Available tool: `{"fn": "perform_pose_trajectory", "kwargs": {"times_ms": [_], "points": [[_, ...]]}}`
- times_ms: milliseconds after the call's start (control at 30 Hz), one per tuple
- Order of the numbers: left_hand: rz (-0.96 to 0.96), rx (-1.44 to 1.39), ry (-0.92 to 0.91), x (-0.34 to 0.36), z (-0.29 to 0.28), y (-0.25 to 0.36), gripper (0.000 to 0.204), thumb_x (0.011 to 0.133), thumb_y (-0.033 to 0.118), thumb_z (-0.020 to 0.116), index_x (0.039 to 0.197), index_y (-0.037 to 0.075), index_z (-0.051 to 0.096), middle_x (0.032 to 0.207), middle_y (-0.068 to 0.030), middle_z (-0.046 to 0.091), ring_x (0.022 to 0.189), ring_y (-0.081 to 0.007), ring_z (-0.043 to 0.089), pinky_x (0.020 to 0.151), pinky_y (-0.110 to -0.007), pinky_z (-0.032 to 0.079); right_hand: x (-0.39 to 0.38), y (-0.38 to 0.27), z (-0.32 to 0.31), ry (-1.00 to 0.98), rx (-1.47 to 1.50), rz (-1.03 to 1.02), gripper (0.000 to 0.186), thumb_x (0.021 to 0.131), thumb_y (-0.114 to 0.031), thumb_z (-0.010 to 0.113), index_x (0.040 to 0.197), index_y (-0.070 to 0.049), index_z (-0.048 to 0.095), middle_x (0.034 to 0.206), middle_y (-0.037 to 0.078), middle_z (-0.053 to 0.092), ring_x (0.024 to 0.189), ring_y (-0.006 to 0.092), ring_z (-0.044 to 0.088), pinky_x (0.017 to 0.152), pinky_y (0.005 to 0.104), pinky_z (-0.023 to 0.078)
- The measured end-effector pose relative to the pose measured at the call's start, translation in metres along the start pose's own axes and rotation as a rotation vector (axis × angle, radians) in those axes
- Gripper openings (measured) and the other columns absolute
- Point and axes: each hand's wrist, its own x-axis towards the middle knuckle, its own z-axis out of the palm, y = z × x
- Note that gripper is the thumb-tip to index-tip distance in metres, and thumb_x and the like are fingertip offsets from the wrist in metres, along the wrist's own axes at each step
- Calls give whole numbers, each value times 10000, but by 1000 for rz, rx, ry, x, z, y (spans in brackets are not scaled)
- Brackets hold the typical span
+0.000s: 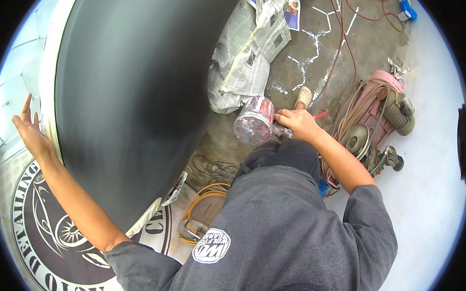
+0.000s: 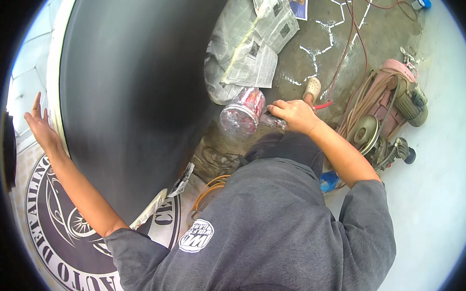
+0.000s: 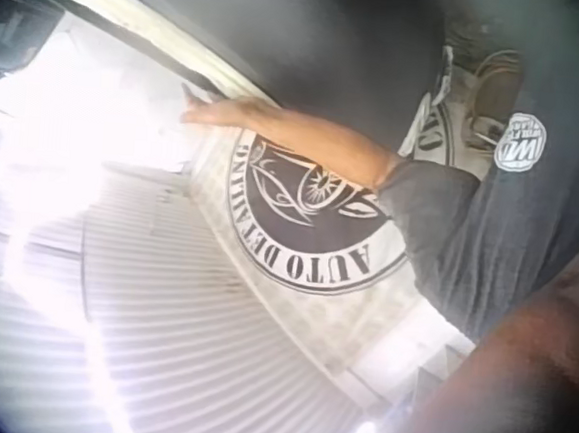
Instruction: The person spray-paints the side of a car using a spray gun, moving the gun in sweeping motions while occasionally touching the car body.
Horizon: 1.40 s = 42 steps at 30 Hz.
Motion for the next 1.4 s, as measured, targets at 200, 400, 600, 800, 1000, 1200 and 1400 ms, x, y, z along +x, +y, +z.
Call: {"fn": "perform_pose_trajectory", "kwargs": {"times_ms": [200,400,600,800,1000,1200,1400], "points": [[30,-45,-5,6,-7,-7,694,1115,450,124,1371,-8,578,1493,-164,535,1512,-290,312,1249,-500,190,4,-19,-13,85,49,40,484,717,-169,748,1181,-106,624,1056,72,680,842,303,718,726,420,577],[17,-96,-23,6,-7,-10,683,1110,476,165,1360,17,606,1502,-155,528,1521,-274,296,1256,-485,156,13,-53,-46,-12,175,70,484,722,-202,825,1160,-106,642,1002,86,700,864,339,708,741,430,563],[19,-100,-60,9,-13,-14,682,1092,553,215,1390,89,616,1560,-136,461,1555,-271,204,1258,-482,136,47,-57,-106,319,352,316,331,857,-294,827,1063,-74,691,868,120,701,786,266,679,736,369,527],[50,-148,-34,13,-8,-26,658,1092,546,264,1364,85,647,1538,-139,490,1526,-275,270,1253,-459,131,70,-11,-157,670,495,581,232,929,-256,777,1008,-59,684,782,-26,639,728,59,540,671,257,448],[157,-353,106,6,-14,-27,614,1112,466,274,1331,33,650,1437,-135,591,1452,-250,406,1233,-439,220,69,-16,-188,964,467,709,264,950,-282,736,1057,-47,682,776,-4,654,575,64,546,517,237,430],[671,-140,48,-61,-82,-5,468,1069,358,456,1385,22,532,1455,-125,444,1311,-318,385,1123,-405,309,58,-40,-163,1046,655,606,329,1014,-253,647,1269,-44,654,1101,50,677,656,114,639,589,246,500],[277,-589,-312,-241,98,37,228,897,96,684,1118,37,687,1169,-145,674,1073,-280,648,900,-377,526,42,-38,-158,1253,646,562,386,1063,-281,569,1378,-59,569,1256,47,646,830,132,656,712,269,517]]}}
